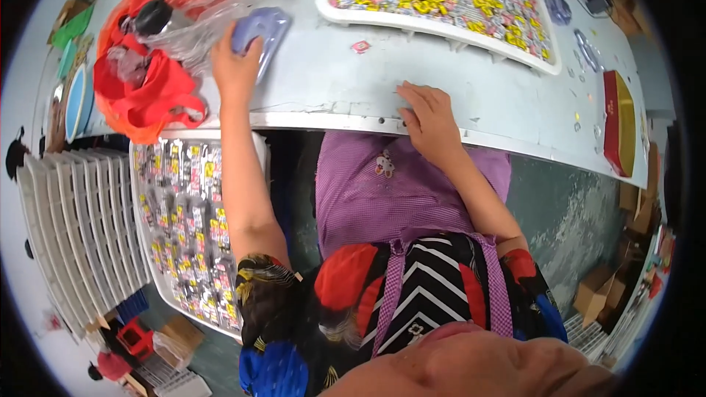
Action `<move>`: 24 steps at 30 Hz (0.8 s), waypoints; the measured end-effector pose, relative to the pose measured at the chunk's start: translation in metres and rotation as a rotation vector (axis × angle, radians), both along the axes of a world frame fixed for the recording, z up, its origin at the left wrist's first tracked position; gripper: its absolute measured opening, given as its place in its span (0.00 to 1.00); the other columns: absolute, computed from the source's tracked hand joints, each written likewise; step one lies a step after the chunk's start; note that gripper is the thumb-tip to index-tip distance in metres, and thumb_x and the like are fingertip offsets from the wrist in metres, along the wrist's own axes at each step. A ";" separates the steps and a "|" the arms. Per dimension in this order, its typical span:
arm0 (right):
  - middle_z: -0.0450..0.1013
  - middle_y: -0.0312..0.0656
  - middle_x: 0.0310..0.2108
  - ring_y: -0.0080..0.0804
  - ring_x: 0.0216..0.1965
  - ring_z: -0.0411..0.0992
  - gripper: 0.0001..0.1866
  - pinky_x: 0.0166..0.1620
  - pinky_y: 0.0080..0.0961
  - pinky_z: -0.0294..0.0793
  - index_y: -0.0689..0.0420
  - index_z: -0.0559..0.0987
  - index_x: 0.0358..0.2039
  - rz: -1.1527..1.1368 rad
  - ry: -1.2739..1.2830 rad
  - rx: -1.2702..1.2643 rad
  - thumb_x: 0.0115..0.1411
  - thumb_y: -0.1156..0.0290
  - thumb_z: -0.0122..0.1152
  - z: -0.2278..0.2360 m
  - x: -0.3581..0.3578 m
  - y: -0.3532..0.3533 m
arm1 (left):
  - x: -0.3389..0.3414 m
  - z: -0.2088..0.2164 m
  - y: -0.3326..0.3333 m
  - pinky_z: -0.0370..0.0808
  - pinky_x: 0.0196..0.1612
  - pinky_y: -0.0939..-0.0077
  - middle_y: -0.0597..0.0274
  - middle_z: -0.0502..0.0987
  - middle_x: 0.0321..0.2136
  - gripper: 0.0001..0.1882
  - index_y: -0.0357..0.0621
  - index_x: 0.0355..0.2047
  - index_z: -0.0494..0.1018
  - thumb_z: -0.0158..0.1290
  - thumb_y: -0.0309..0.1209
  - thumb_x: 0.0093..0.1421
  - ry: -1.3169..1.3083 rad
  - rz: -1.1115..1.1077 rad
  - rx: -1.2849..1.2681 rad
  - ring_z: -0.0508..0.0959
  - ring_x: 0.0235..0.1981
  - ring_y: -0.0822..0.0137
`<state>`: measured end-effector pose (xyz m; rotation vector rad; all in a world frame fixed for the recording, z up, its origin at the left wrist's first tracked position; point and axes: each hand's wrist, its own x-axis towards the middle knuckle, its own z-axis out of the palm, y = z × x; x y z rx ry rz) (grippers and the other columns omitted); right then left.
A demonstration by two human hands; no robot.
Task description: Assembling small printed toy blocks into organized sets or trays.
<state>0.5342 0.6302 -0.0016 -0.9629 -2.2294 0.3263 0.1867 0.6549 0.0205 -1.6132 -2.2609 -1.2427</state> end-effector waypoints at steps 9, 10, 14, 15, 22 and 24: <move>0.70 0.47 0.45 0.47 0.47 0.65 0.22 0.52 0.35 0.64 0.56 0.72 0.50 -0.023 0.245 -0.191 0.53 0.69 0.62 0.007 0.005 0.001 | 0.092 0.024 -0.071 0.68 0.51 0.74 0.55 0.67 0.52 0.33 0.40 0.60 0.58 0.57 0.30 0.56 -1.095 -0.131 0.187 0.70 0.48 0.65; 0.70 0.48 0.45 0.48 0.47 0.65 0.22 0.51 0.36 0.64 0.56 0.72 0.49 0.008 0.268 -0.214 0.53 0.68 0.63 0.009 0.006 0.001 | 0.106 0.018 -0.075 0.67 0.53 0.73 0.55 0.66 0.53 0.33 0.41 0.61 0.57 0.57 0.30 0.57 -1.129 -0.162 0.178 0.69 0.49 0.65; 0.68 0.44 0.46 0.37 0.47 0.67 0.37 0.49 0.33 0.69 0.58 0.60 0.58 0.144 0.505 -0.909 0.51 0.68 0.67 0.034 -0.009 -0.018 | 0.165 0.014 -0.087 0.61 0.58 0.68 0.53 0.60 0.58 0.39 0.41 0.63 0.52 0.59 0.32 0.55 -1.076 -0.301 0.062 0.64 0.55 0.61; 0.67 0.44 0.46 0.32 0.46 0.68 0.40 0.47 0.30 0.71 0.61 0.55 0.59 0.214 0.608 -0.901 0.51 0.69 0.67 0.019 -0.016 -0.020 | 0.181 0.015 -0.090 0.59 0.59 0.68 0.53 0.58 0.59 0.40 0.41 0.64 0.51 0.58 0.32 0.56 -1.033 -0.304 0.018 0.63 0.57 0.60; 0.72 0.42 0.35 0.24 0.37 0.73 0.25 0.40 0.25 0.74 0.63 0.65 0.44 -0.025 0.616 -0.899 0.50 0.73 0.69 0.032 -0.012 -0.023 | 0.192 0.004 -0.098 0.54 0.62 0.68 0.52 0.50 0.63 0.47 0.43 0.66 0.42 0.60 0.32 0.53 -1.202 -0.495 -0.008 0.56 0.62 0.60; 0.72 0.40 0.31 0.22 0.35 0.72 0.22 0.39 0.24 0.74 0.63 0.66 0.41 -0.035 0.643 -0.874 0.51 0.73 0.68 0.031 -0.006 -0.020 | 0.191 0.014 -0.101 0.56 0.61 0.67 0.52 0.53 0.61 0.51 0.43 0.67 0.40 0.62 0.32 0.50 -1.290 -0.713 0.050 0.58 0.61 0.59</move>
